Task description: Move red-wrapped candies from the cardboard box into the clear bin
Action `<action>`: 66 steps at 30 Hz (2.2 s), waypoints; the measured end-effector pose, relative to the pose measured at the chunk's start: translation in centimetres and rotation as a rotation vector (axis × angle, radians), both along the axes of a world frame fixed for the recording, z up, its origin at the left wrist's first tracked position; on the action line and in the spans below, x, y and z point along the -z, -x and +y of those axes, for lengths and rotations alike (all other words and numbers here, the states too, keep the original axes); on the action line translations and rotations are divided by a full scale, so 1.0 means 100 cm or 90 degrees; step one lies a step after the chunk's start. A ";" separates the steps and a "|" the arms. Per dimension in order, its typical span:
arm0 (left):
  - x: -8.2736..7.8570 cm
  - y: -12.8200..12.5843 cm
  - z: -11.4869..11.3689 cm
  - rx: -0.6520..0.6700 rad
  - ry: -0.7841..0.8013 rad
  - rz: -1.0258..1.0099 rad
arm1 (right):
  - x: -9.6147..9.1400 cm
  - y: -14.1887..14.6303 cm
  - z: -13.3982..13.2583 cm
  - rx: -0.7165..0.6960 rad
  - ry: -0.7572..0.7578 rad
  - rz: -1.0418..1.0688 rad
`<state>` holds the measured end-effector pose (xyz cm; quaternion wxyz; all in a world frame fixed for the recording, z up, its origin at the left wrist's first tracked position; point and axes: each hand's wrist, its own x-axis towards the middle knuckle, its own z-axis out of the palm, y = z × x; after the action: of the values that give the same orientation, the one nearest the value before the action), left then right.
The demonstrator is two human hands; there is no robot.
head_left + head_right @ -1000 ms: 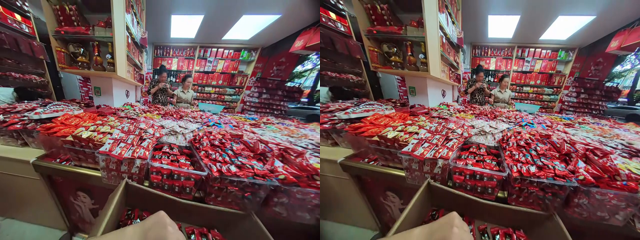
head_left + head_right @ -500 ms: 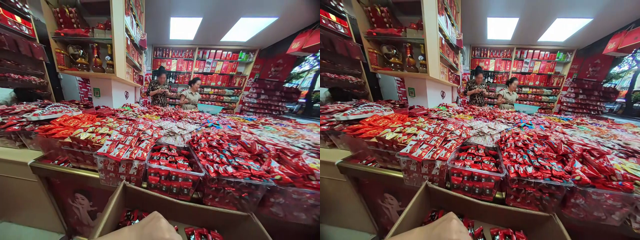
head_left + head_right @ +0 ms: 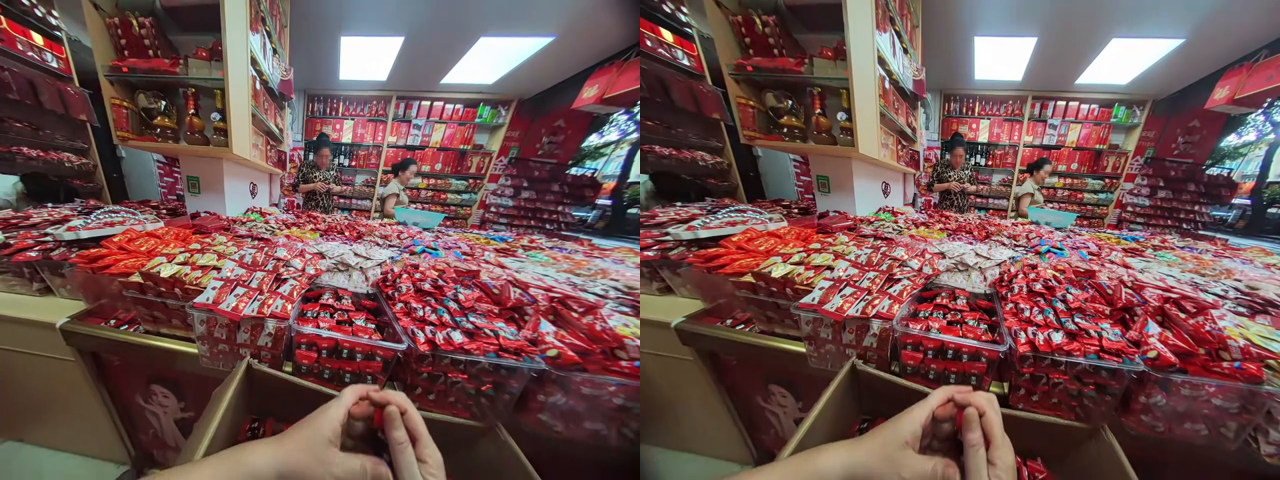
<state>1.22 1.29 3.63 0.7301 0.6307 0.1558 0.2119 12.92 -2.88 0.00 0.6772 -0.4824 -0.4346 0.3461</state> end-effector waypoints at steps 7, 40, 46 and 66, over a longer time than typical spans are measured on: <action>-0.011 -0.006 0.007 -0.217 0.000 0.041 | -0.033 -0.017 0.009 -0.070 0.085 0.167; -0.002 0.005 0.009 -0.255 -0.029 0.015 | -0.018 -0.026 -0.003 -0.197 0.207 0.225; -0.001 0.004 0.014 -0.273 0.032 -0.011 | -0.020 -0.022 -0.007 -0.197 0.177 0.272; -0.100 -0.017 0.077 -0.227 -0.502 0.089 | -0.130 -0.059 0.053 -0.066 -0.052 -0.378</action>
<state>2.92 9.03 13.63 0.3728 0.8373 0.2186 0.3349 18.86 2.43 12.98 0.5207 -0.5123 -0.6512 0.2061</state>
